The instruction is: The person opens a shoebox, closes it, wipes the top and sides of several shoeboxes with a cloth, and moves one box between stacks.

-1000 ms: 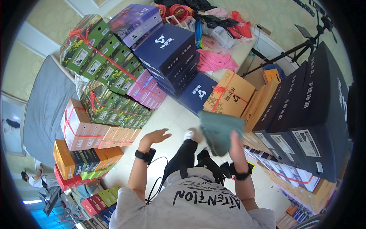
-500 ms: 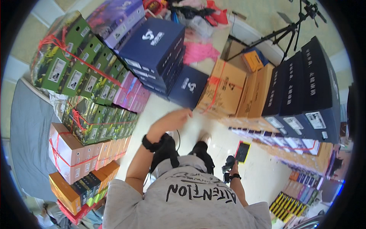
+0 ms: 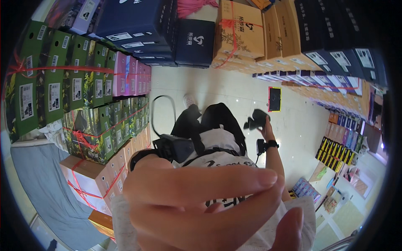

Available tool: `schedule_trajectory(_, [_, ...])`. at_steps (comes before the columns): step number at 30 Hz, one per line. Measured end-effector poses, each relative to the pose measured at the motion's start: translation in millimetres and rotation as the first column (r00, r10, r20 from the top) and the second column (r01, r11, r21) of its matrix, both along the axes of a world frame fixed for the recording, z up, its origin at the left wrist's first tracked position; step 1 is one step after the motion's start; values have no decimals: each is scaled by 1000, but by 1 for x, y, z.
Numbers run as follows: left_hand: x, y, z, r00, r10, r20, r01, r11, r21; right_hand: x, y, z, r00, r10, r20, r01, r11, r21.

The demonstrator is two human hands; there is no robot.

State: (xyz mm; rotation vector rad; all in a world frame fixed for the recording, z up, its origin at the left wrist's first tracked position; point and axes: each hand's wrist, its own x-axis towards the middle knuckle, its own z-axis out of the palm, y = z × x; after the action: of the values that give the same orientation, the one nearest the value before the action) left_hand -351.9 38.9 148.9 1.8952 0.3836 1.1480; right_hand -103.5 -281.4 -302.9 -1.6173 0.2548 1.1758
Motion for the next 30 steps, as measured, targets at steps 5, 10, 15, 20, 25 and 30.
schedule_trajectory(5, [7, -42, -5, 986, -92, 136, 85, 995, 56, -3, 8, 14, 998, -20, 66, 20, 1000, -6])
schedule_trajectory(10, [16, -91, 1, 961, -173, 214, 142, 979, 149, -25, -20, -6, 1000, -21, 15, 21, 1000, -3])
schedule_trajectory(15, [40, -134, -11, 914, -269, 303, 145, 915, 376, -64, -89, -30, 988, -130, -78, 130, 991, -1])
schedule_trajectory(20, [56, -153, -52, 878, -479, -5, 397, 723, 565, -103, -189, -52, 960, -276, -54, 250, 925, -286])
schedule_trajectory(25, [24, -164, -127, 548, -363, -753, 704, 686, 182, -133, -247, -55, 960, -268, -76, 236, 927, -291])
schedule_trajectory(30, [-15, -146, -247, 116, -353, -928, 452, 851, -267, -139, -248, -27, 951, -263, -162, 265, 964, -11])
